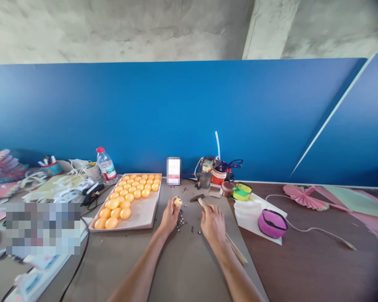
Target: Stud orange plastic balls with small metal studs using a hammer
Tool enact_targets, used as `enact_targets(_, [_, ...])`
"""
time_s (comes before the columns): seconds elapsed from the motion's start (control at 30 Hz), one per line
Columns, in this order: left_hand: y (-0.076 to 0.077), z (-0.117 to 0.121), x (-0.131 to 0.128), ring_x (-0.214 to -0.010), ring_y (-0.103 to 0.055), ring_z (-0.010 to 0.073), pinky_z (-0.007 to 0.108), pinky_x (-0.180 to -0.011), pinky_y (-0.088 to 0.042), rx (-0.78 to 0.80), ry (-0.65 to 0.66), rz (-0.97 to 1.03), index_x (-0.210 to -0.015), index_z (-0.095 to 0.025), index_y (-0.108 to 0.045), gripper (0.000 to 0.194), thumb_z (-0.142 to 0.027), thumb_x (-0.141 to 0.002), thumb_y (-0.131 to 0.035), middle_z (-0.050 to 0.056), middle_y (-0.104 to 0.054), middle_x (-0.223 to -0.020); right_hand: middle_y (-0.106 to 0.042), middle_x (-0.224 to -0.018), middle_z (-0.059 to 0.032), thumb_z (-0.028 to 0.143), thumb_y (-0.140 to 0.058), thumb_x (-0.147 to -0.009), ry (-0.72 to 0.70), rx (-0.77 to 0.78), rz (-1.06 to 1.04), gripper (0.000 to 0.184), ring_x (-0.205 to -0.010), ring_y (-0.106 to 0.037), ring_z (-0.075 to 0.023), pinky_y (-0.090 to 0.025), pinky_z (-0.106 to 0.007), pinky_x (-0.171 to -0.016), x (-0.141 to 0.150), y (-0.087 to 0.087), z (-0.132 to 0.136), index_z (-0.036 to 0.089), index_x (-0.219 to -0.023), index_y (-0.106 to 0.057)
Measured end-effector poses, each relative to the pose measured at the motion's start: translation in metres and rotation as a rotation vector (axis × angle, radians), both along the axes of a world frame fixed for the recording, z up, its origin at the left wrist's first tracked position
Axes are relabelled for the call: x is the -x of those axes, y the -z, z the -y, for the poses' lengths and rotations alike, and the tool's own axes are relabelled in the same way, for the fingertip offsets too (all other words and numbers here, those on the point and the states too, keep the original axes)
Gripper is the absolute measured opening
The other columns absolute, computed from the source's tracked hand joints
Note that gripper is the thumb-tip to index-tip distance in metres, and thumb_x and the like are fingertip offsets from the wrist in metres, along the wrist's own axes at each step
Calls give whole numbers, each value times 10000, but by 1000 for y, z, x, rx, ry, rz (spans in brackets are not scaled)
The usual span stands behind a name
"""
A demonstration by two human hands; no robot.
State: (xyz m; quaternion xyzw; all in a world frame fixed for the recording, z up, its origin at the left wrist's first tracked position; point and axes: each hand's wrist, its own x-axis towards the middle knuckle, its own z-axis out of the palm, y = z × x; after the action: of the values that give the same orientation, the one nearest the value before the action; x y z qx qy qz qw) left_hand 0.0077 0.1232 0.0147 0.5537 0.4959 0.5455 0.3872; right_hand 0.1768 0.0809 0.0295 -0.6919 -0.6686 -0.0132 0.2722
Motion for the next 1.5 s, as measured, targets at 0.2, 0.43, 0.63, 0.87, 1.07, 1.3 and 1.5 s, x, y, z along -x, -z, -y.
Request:
enact_targets(0.2, [-10, 7, -7, -938, -563, 222, 300, -872, -383, 55, 78, 130, -963, -232, -607, 287, -252, -679, -646, 65, -629, -969, -483, -1206, -168, 176, -405, -819, -298, -118, -271, 358, -1147, -446, -256, -412, -398, -932, 34, 31, 6, 129, -1167, -473])
enact_targets(0.43, [-12, 14, -16, -948, -560, 209, 293, -889, -371, 50, 151, 87, -1001, -214, -599, 299, -276, -710, -627, 64, -627, -1001, -446, -1253, -161, 59, -404, -717, -396, -86, -411, 560, -1191, -417, -228, -376, -385, -992, 33, 37, 4, 103, -1273, -359])
enact_targets(0.63, [-11, 13, -21, -996, -537, 207, 293, -921, -356, 49, 135, 137, -1001, -184, -587, 328, -375, -734, -597, 72, -615, -1014, -427, -1279, -173, 105, -442, -729, -413, -73, -397, 561, -1206, -402, -231, -366, -380, -1003, 33, 37, 5, 92, -1282, -352])
enact_targets(0.87, [-4, 0, -10, -903, -595, 187, 315, -886, -402, 36, 5, 367, -998, -193, -520, 367, -468, -756, -539, 58, -617, -945, -374, -1353, -192, 301, -526, -769, -311, 16, -168, 579, -1274, -309, -299, -320, -451, -1010, 39, 32, 10, 105, -1295, -383])
enact_targets(1.07, [-4, -5, -4, -871, -611, 191, 314, -853, -425, 43, -37, 410, -956, -185, -533, 370, -482, -735, -557, 59, -616, -925, -295, -1408, -177, 403, -571, -724, -274, 145, -54, 698, -1302, -254, -311, -250, -450, -1037, 46, 19, 15, 111, -1322, -361])
enact_targets(1.3, [-3, -6, -2, -831, -606, 187, 317, -831, -430, 38, -65, 373, -941, -178, -540, 345, -467, -753, -541, 54, -625, -858, -329, -1381, -201, 449, -534, -740, -254, 139, 32, 660, -1259, -319, -326, -244, -439, -1024, 52, 11, 2, 96, -1286, -417])
enact_targets(1.5, [-5, -5, -2, -826, -604, 194, 321, -811, -443, 56, -54, 443, -903, -180, -547, 334, -461, -723, -575, 53, -615, -846, -416, -1328, -142, 346, -506, -778, -360, 82, 38, 502, -1233, -349, -278, -271, -412, -1004, 55, 9, -13, 162, -1243, -457])
